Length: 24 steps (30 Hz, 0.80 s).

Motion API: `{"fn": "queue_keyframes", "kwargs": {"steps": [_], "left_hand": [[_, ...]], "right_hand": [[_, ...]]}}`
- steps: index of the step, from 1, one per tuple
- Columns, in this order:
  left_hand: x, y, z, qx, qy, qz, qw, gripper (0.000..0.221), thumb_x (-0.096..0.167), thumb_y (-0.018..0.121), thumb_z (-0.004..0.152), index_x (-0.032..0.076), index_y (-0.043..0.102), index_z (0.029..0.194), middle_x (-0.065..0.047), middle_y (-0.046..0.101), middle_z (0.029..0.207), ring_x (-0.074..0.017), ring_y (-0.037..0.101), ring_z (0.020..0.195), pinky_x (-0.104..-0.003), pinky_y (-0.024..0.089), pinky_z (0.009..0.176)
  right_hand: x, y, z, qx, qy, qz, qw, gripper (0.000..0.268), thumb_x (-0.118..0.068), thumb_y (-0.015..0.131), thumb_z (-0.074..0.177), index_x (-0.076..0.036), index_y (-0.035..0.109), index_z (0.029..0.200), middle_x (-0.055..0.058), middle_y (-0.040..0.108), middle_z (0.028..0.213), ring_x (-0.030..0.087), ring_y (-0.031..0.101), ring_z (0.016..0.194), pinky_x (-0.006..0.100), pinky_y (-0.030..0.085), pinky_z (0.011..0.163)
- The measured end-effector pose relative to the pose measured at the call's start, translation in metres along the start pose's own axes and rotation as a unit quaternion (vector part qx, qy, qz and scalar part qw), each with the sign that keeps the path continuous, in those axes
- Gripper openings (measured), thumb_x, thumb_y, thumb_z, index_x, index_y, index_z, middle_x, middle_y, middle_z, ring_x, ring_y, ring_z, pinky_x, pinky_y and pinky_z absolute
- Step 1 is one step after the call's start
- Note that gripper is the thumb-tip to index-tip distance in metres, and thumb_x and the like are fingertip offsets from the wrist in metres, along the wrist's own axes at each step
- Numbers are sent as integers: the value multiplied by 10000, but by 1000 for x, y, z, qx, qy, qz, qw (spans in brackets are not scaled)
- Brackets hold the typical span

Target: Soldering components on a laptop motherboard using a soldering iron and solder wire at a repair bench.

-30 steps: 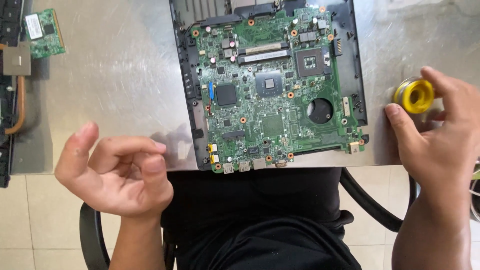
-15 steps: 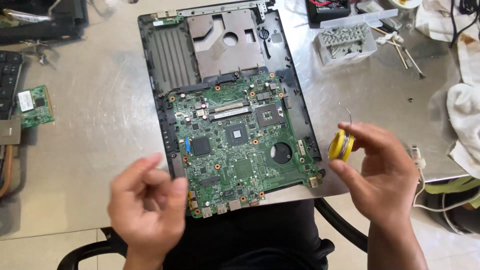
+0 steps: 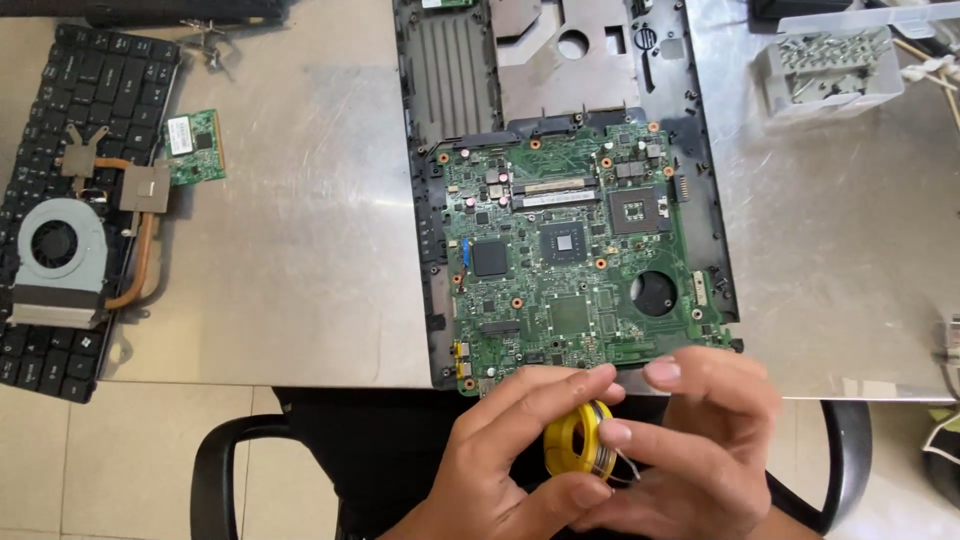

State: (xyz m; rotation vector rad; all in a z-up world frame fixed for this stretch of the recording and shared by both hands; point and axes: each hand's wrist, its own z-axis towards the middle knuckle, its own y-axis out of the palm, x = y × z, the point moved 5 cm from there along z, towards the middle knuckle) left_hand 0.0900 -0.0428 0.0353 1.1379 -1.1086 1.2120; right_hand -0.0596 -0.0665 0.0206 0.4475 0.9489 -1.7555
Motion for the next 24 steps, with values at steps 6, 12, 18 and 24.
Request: {"fn": "queue_keyframes", "kwargs": {"steps": [6, 12, 18, 24], "left_hand": [[-16, -11, -12, 6, 3, 101, 995, 822, 400, 733, 908, 18, 357, 1532, -109, 726, 1234, -217, 708, 1206, -370, 504, 1145], [-9, -15, -11, -3, -8, 58, 998, 727, 306, 801, 841, 26, 489, 1434, -130, 726, 1273, -208, 681, 1155, -316, 576, 1016], [-2, -15, -10, 25, 18, 118, 993, 309, 127, 754, 928, 39, 648, 1205, -175, 669, 1299, -307, 698, 1224, -395, 577, 1061], [-16, 0, -20, -28, 69, 137, 988, 423, 221, 590, 1076, 54, 527, 1459, -134, 664, 1150, -265, 628, 971, -358, 528, 948]], "right_hand": [[11, -4, 31, -216, -36, 145, 965, 253, -323, 585, 955, -136, 754, 939, 49, 658, 964, 160, 660, 823, 307, 537, 760], [15, -1, 41, -241, -117, 72, 961, 358, -364, 573, 914, -48, 724, 987, 59, 666, 836, 190, 638, 670, 332, 466, 662], [4, 0, 58, -302, -151, 53, 940, 260, -312, 708, 825, -59, 670, 777, 35, 638, 689, 184, 554, 551, 324, 406, 577], [-23, 8, 56, -281, -181, 66, 940, 214, -255, 721, 849, -79, 681, 735, 37, 610, 649, 147, 575, 545, 311, 348, 535]]}}
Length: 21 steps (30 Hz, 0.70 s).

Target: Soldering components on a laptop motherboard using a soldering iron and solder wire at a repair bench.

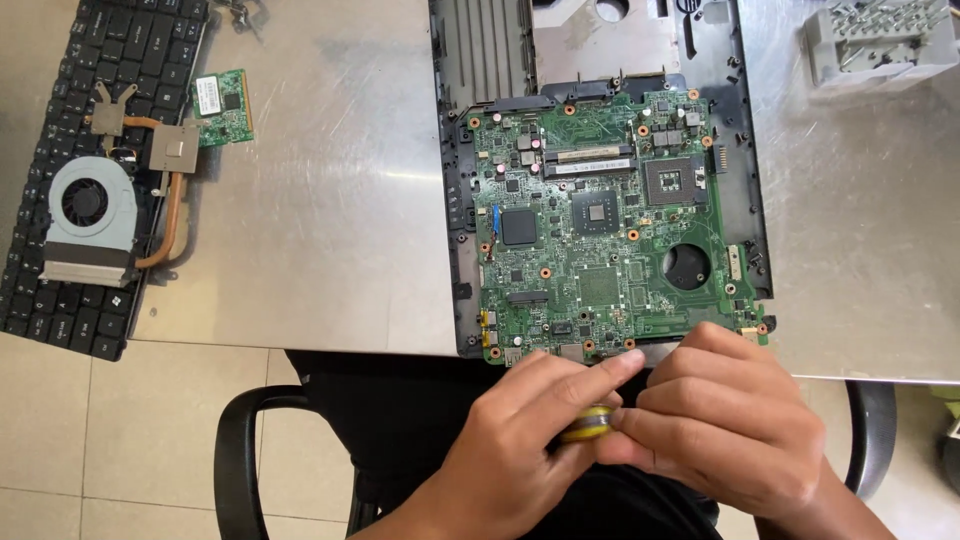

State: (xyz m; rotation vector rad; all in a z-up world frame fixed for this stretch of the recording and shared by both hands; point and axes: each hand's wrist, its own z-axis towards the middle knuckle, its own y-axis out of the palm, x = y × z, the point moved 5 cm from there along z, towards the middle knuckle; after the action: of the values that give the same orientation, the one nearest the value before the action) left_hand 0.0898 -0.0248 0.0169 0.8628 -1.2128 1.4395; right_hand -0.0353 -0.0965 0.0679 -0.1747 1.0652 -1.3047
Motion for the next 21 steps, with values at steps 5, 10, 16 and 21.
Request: {"fn": "queue_keyframes", "kwargs": {"steps": [5, 10, 16, 21], "left_hand": [[6, 9, -5, 63, -13, -43, 997, 483, 240, 700, 1003, 18, 540, 1401, -138, 686, 1189, -214, 621, 860, -301, 557, 840], [-1, 2, -2, 160, -62, -125, 977, 442, 206, 788, 911, 39, 611, 1280, -146, 761, 1075, -192, 765, 997, -287, 625, 894], [0, -8, 7, 195, -76, -107, 972, 87, 122, 744, 923, 81, 698, 985, -156, 721, 1047, -228, 745, 985, -305, 640, 879], [-5, -5, 9, 229, -109, -237, 938, 100, 107, 735, 925, 31, 695, 976, -199, 681, 1061, -242, 724, 989, -304, 658, 851]], "right_hand": [[4, -2, -6, 33, 13, -19, 999, 214, -196, 722, 831, -59, 640, 689, 59, 589, 631, 185, 509, 520, 331, 321, 541], [18, -5, -23, 15, 31, 25, 999, 223, -232, 732, 825, -18, 671, 823, 65, 636, 713, 200, 578, 559, 320, 453, 583], [28, 3, -46, 28, 201, 75, 976, 454, -426, 755, 759, -75, 661, 1031, 25, 685, 770, 160, 679, 690, 259, 542, 680], [37, 8, -55, 40, 334, 170, 926, 240, -188, 759, 834, -51, 725, 1028, 75, 744, 863, 127, 704, 711, 216, 562, 663]]}}
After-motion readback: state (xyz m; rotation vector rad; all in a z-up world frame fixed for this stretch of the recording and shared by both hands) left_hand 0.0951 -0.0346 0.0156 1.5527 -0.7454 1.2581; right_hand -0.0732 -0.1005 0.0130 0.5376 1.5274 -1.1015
